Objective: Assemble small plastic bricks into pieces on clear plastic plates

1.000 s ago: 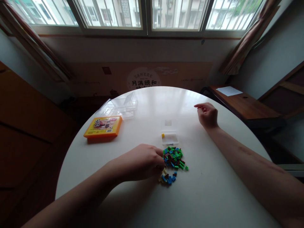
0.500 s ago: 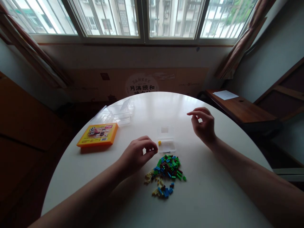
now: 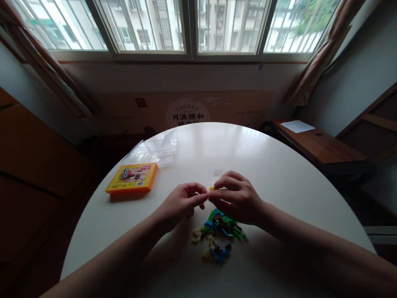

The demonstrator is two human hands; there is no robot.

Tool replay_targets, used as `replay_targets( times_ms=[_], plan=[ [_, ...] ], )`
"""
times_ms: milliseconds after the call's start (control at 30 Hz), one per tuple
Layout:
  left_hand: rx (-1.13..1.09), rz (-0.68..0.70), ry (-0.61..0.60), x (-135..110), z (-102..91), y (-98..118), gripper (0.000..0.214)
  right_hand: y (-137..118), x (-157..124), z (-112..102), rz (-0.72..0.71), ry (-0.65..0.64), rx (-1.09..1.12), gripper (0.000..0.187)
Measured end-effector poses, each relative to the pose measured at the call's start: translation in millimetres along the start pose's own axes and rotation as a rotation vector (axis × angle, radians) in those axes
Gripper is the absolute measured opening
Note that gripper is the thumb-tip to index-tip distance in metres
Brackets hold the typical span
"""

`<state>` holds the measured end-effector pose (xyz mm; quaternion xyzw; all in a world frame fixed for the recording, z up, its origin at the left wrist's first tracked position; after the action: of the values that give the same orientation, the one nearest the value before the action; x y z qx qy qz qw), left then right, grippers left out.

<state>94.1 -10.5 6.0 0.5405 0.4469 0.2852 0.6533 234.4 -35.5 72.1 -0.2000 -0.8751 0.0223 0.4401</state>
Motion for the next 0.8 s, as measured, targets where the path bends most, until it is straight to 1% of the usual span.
replay_targets(
  times_ms=[300, 400, 533, 633, 800],
  plan=[
    [-0.163, -0.098, -0.045, -1, 2.4, -5, 0.036, 1, -1, 1, 0.009, 0.028, 0.027, 0.022],
    [-0.23, -0.14, -0.036, -1, 1.3, -8, 0.036, 2, -1, 3, 0.031, 0.044, 0.054, 0.021],
    [-0.292, -0.159, -0.055, -1, 1.9, -12, 0.036, 2, -2, 3, 0.044, 0.067, 0.054, 0.02],
    [-0.302, -0.15, -0.072, 0, 2.6, -15, 0.035, 2, -3, 3, 0.043, 0.066, 0.05, 0.02],
    [-0.269, -0.152, -0.048, 0, 1.5, -15, 0.036, 3, -4, 4, 0.051, 0.06, 0.053, 0.019]
  ],
)
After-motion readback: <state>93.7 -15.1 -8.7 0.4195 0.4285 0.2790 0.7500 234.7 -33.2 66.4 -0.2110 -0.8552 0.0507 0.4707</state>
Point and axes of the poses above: each hand's wrist, its own x-axis towards the middle knuckle, its own z-axis out of the palm, y = z × x, the point moved 7 cm from there along x, towards the middle knuckle, and after that the axes turned 1 degree about -y, right-handed, at the moved point
